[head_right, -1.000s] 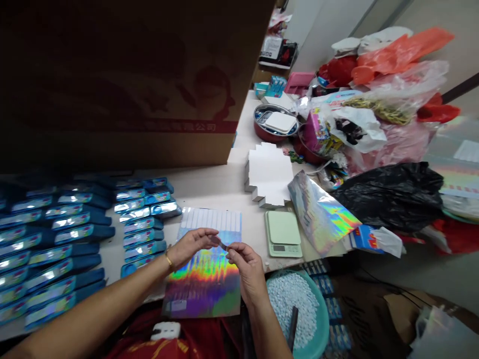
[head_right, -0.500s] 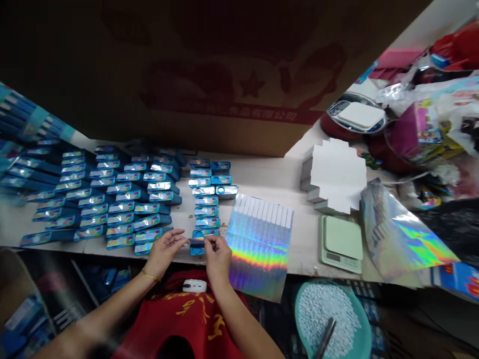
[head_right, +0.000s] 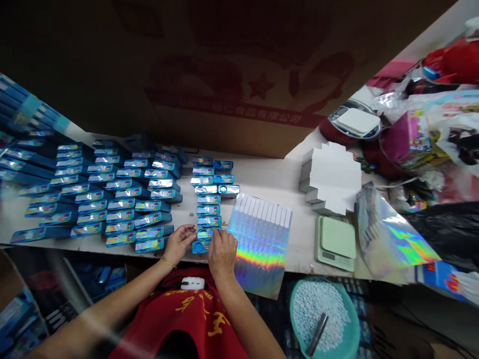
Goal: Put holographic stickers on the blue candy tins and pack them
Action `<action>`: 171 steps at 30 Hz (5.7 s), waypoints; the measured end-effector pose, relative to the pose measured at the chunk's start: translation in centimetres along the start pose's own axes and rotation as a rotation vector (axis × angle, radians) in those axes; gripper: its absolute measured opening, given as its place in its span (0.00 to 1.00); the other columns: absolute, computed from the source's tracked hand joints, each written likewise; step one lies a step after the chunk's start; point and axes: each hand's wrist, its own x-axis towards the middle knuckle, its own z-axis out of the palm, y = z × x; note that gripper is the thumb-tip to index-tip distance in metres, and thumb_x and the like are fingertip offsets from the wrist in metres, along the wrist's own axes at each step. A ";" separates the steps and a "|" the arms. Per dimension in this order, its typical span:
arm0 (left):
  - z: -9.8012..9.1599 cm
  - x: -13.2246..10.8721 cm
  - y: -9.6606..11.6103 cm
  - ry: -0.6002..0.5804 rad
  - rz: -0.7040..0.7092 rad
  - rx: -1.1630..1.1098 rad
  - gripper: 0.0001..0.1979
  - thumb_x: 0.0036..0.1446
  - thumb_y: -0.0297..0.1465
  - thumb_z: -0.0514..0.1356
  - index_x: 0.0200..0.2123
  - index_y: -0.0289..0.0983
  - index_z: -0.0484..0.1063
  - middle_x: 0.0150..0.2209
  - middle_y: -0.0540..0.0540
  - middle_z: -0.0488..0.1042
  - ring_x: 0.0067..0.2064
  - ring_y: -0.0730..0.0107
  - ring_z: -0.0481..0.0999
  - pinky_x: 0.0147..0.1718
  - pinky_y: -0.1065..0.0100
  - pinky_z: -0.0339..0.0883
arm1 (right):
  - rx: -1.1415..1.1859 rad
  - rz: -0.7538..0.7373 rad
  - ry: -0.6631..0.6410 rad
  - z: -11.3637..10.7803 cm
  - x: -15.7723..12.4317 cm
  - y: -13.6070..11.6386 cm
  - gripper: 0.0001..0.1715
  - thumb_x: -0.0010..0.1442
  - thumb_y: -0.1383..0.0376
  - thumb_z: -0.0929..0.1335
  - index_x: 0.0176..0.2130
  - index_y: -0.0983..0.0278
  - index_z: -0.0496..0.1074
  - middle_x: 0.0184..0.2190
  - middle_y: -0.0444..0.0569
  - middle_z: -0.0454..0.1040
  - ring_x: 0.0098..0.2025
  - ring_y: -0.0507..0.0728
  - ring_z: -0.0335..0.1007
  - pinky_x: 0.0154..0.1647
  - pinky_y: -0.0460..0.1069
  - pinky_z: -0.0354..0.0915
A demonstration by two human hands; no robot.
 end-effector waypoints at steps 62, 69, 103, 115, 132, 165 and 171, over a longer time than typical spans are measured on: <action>5.0 -1.7 20.1 -0.410 0.819 0.488 0.14 0.53 0.35 0.54 0.41 0.38 0.71 0.31 0.46 0.70 0.34 0.70 0.68 0.36 0.68 0.62 | 1.321 0.684 0.549 -18.2 -5.6 14.6 0.27 0.39 0.62 0.73 0.42 0.60 0.71 0.23 0.42 0.70 0.24 0.49 0.66 0.28 0.48 0.67; 4.0 -3.4 22.0 -0.319 0.911 0.622 0.12 0.55 0.35 0.51 0.30 0.39 0.73 0.28 0.47 0.65 0.32 0.71 0.65 0.32 0.69 0.61 | 0.329 0.305 0.575 -21.5 -4.8 11.0 0.18 0.48 0.58 0.68 0.41 0.57 0.72 0.43 0.51 0.68 0.47 0.62 0.62 0.50 0.60 0.56; 14.6 3.5 13.6 -0.462 -0.228 -0.221 0.12 0.40 0.35 0.62 0.26 0.32 0.70 0.18 0.53 0.67 0.20 0.80 0.65 0.23 0.73 0.62 | -0.007 -0.223 0.104 -11.0 7.3 14.6 0.15 0.54 0.66 0.65 0.44 0.59 0.69 0.40 0.48 0.70 0.41 0.55 0.63 0.40 0.49 0.58; 14.9 3.9 12.3 -0.384 -0.284 -0.255 0.14 0.42 0.40 0.60 0.23 0.35 0.63 0.20 0.51 0.68 0.22 0.76 0.69 0.24 0.72 0.63 | -0.049 -0.464 0.146 -6.3 5.5 12.4 0.18 0.58 0.71 0.58 0.47 0.68 0.66 0.49 0.56 0.66 0.51 0.58 0.59 0.48 0.52 0.61; 6.7 -1.5 12.0 -0.542 -0.043 -0.072 0.18 0.42 0.33 0.61 0.40 0.34 0.69 0.35 0.45 0.73 0.37 0.68 0.71 0.36 0.69 0.63 | 1.671 0.789 -0.022 -10.0 -0.1 5.5 0.10 0.44 0.63 0.70 0.29 0.64 0.71 0.24 0.43 0.68 0.24 0.49 0.63 0.20 0.42 0.55; -1.1 -2.7 0.0 -0.114 -0.093 0.043 0.14 0.44 0.34 0.58 0.35 0.35 0.63 0.23 0.53 0.69 0.26 0.71 0.71 0.27 0.70 0.63 | -0.021 -0.097 -0.131 -0.9 -3.8 -0.3 0.21 0.55 0.68 0.60 0.49 0.58 0.65 0.32 0.52 0.66 0.35 0.58 0.56 0.35 0.53 0.51; -1.2 -2.4 2.0 0.042 0.206 0.457 0.18 0.52 0.35 0.52 0.45 0.35 0.62 0.38 0.43 0.70 0.40 0.66 0.70 0.39 0.64 0.64 | 0.370 -0.024 -0.065 -0.6 -2.9 1.8 0.18 0.57 0.68 0.59 0.46 0.57 0.68 0.39 0.51 0.67 0.42 0.57 0.60 0.42 0.54 0.56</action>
